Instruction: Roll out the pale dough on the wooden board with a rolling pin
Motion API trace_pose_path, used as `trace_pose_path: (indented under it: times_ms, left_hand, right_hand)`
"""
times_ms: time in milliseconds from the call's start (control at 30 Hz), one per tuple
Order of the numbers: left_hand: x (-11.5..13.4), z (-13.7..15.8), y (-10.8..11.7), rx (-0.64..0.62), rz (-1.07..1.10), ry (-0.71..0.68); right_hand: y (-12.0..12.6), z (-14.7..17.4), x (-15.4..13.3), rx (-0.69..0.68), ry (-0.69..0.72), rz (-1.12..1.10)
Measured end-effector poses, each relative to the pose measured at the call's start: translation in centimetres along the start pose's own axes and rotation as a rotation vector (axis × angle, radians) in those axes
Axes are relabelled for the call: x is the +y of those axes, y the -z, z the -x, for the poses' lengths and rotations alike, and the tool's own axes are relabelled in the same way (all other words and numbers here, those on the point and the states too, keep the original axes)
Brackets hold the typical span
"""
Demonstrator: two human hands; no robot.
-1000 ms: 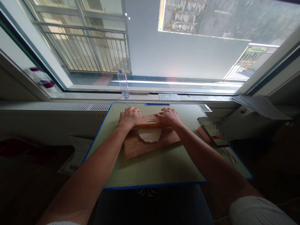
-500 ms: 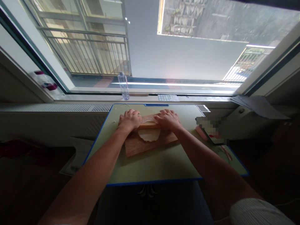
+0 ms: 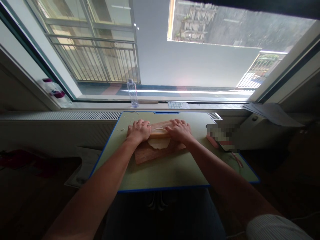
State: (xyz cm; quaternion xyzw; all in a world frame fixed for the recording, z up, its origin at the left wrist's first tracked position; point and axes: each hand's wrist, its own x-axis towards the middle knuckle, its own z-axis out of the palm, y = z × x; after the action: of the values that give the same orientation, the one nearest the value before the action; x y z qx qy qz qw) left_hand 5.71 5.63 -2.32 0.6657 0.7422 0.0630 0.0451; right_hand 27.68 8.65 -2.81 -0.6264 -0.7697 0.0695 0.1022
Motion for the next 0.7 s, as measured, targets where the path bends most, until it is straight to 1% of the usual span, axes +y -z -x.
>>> trace_pose_path:
  times_ms: [433,567,700]
  left_hand:
    - [0.1,2.1,-0.7,0.093,-0.028,-0.022]
    - [0.2,2.8,-0.8,0.104,-0.032,-0.018]
    - [0.5,3.9,-0.7,0.123,-0.039,-0.020]
  right_hand:
    - [0.0,2.5,-0.4,0.044,0.026,0.112]
    - [0.4,3.4,-0.6,0.043,0.044,0.143]
    - [0.2,4.4,-0.6,0.071,0.057,0.151]
